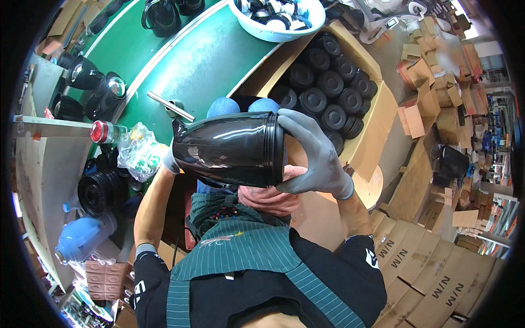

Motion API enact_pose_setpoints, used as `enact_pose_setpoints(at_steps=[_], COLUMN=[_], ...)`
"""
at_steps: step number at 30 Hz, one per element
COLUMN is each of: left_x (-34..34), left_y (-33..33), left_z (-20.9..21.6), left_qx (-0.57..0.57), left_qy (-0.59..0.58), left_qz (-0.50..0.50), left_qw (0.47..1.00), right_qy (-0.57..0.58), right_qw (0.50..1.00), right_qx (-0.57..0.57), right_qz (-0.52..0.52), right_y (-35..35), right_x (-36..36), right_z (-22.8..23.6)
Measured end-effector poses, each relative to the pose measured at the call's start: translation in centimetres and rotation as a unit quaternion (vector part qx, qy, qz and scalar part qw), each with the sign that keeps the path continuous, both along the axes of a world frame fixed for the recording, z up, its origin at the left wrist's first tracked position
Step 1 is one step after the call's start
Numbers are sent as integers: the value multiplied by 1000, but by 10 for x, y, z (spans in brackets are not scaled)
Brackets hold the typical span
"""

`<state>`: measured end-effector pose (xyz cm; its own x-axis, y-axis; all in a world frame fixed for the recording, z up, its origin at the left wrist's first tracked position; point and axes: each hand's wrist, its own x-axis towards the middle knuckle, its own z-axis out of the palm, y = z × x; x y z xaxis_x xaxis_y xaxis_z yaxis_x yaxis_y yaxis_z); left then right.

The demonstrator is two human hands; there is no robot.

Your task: The person repeatedly picks up black kettle bodies, inserts a metal rod into the base, and places the assembled units on a green workbench. The process is repeated for multiple units in a warehouse-like setting.

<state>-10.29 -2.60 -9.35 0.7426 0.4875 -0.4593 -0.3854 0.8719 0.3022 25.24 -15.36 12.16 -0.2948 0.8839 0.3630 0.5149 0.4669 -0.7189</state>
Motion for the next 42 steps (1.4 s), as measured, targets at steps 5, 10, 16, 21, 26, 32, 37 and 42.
enact_pose_setpoints(at_steps=[5, 10, 16, 21, 26, 32, 37, 42], left_x=[2, -5, -14, 17, 24, 21, 18, 23], left_y=[-5, -16, -23, -33, -42, -49, -40, -25], left_z=[11, 7, 28, 117, 126, 69, 38, 104], left_qx=[1, 51, 433, 661, 747, 460, 173, 648], left_qy=[-48, -267, 209, 338, 401, 200, -23, 297], left_qz=[-13, -36, 63, 133, 140, 139, 113, 25], left_qw=[999, 962, 875, 657, 511, 854, 978, 700], right_qy=[14, 61, 253, 476, 414, 240, 196, 343], right_qw=[1000, 997, 938, 824, 836, 954, 969, 897], right_qx=[1, -56, -227, -305, -349, -126, -69, -260], right_qz=[-9, 5, 66, -31, -88, -128, -132, -99], right_y=[-3, 3, 0, -1, 2, -7, -1, 2], right_x=[0, 11, 1, -16, -38, -61, -62, -28], right_z=[-9, -18, -29, -51, -32, -48, -52, -90])
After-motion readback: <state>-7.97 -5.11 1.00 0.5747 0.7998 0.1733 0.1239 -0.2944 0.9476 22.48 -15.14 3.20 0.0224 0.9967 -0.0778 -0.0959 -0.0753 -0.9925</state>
